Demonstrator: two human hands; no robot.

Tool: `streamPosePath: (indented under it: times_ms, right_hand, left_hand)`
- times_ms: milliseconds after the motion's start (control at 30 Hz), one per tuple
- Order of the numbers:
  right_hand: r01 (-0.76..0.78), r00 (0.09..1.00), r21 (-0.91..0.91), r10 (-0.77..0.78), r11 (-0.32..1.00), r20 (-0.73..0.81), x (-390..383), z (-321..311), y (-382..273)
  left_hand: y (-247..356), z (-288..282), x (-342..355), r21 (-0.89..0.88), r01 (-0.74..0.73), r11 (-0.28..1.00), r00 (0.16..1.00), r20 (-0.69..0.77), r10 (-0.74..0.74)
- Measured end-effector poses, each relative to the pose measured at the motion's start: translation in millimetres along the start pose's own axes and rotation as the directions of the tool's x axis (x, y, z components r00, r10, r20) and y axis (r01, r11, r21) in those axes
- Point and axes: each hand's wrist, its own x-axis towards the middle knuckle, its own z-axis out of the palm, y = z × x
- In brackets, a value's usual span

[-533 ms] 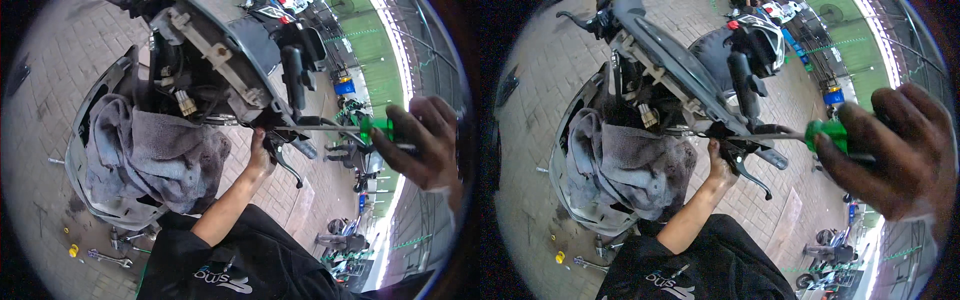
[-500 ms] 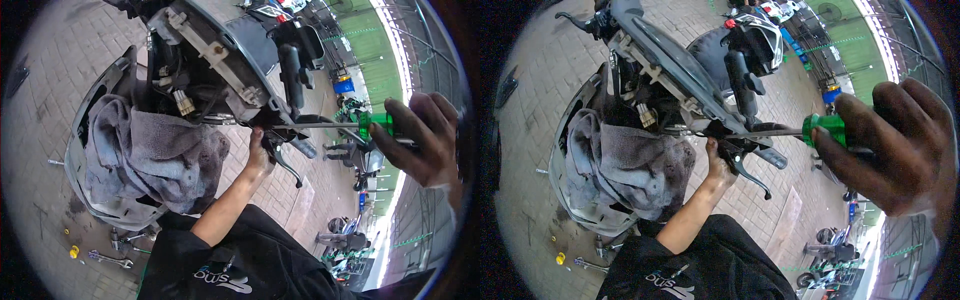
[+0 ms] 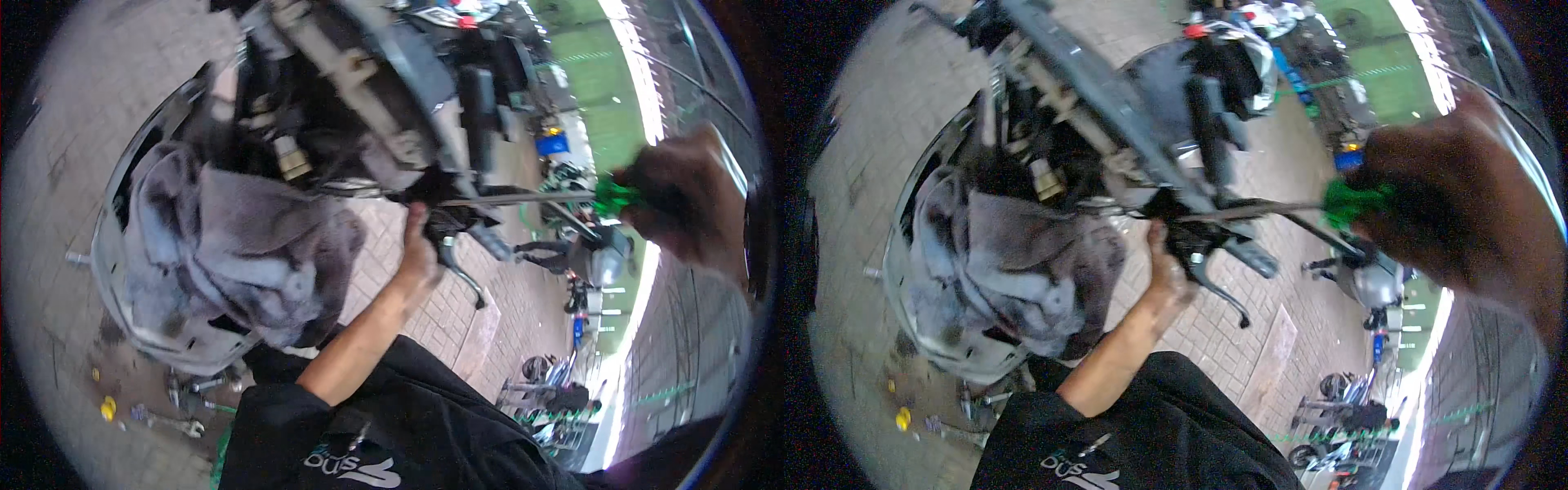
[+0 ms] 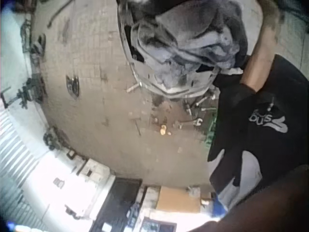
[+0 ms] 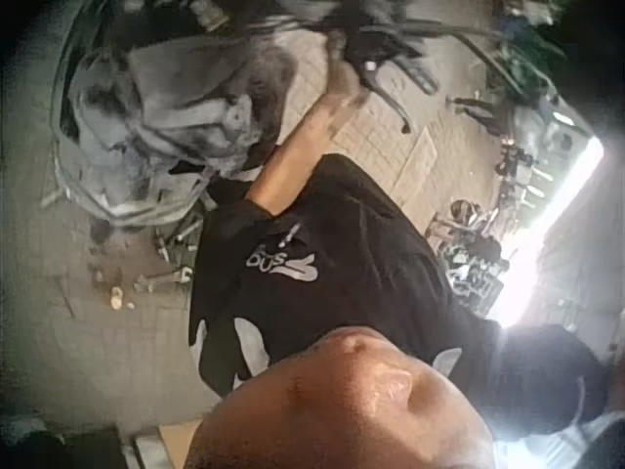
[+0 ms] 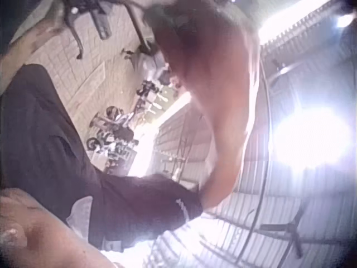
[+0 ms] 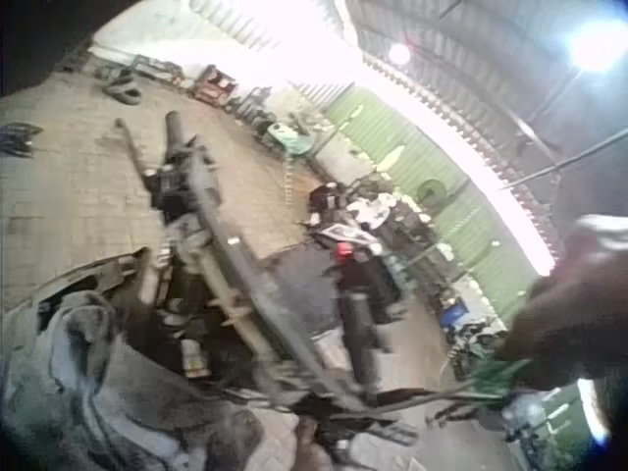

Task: The person removes plastic casing and components from the front of a scooter using a screwdriver, handles small bolts, and wipes the assembly with a cloth.

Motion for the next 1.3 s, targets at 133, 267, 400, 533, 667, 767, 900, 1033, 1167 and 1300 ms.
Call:
streamPosePath:
  times_ms: [133, 267, 400, 533, 667, 767, 900, 1033, 1167, 1300]
  right_hand:
    - [0.186, 0.982, -0.304, -0.190, 0.934, 0.017, 10.7, -7.3, 1.4]
    - [0.367, 0.873, -0.766, -0.479, 0.528, 0.088, -2.7, -4.4, 3.2]
    - [0.460, 0.816, -0.803, -0.538, 0.379, 0.213, -15.7, -25.1, -5.9]
    - [0.380, 0.871, -0.765, -0.479, 0.521, 0.106, -12.2, -9.1, 2.8]
    - [0.292, 0.918, -0.714, -0.396, 0.637, 0.022, -7.7, 7.5, 9.8]
    - [0.236, 0.940, -0.668, -0.339, 0.706, -0.026, -2.4, 9.8, 9.7]
    - [0.211, 0.965, -0.536, -0.262, 0.817, -0.020, 5.0, 2.0, -2.4]
    - [0.187, 0.971, -0.428, -0.234, 0.884, -0.058, 6.0, 4.9, 0.7]
    - [0.083, 0.997, -0.317, -0.081, 0.945, 0.018, 12.5, -6.1, -15.1]
    - [-0.008, 0.993, -0.222, 0.034, 0.975, 0.114, 18.5, -13.7, -15.6]
  left_hand:
    - [32.8, -5.0, 14.8, 0.004, -0.152, 0.988, 0.933, 0.331, 0.142]
    - [33.6, 22.3, 0.5, -0.043, -0.071, 0.997, 0.997, 0.008, 0.072]
    - [26.6, 20.1, -4.0, -0.069, -0.050, 0.996, 0.997, 0.051, 0.054]
    - [31.1, 16.5, -0.4, -0.131, -0.012, 0.991, 0.999, 0.045, 0.018]
    - [30.2, 20.9, -0.9, -0.158, -0.029, 0.987, 0.998, 0.051, 0.038]
    - [29.9, 18.2, -0.3, -0.184, -0.035, 0.982, 0.999, 0.028, 0.041]
    - [30.1, 23.8, -5.9, -0.208, -0.014, 0.978, 1.000, 0.005, 0.015]
    - [24.4, 21.1, -3.9, -0.159, -0.044, 0.986, 0.995, 0.078, 0.057]
    - [23.8, 18.4, 0.3, -0.175, -0.080, 0.981, 0.977, 0.182, 0.112]
    - [28.2, 20.3, -4.9, -0.186, -0.034, 0.982, 0.959, 0.269, 0.085]
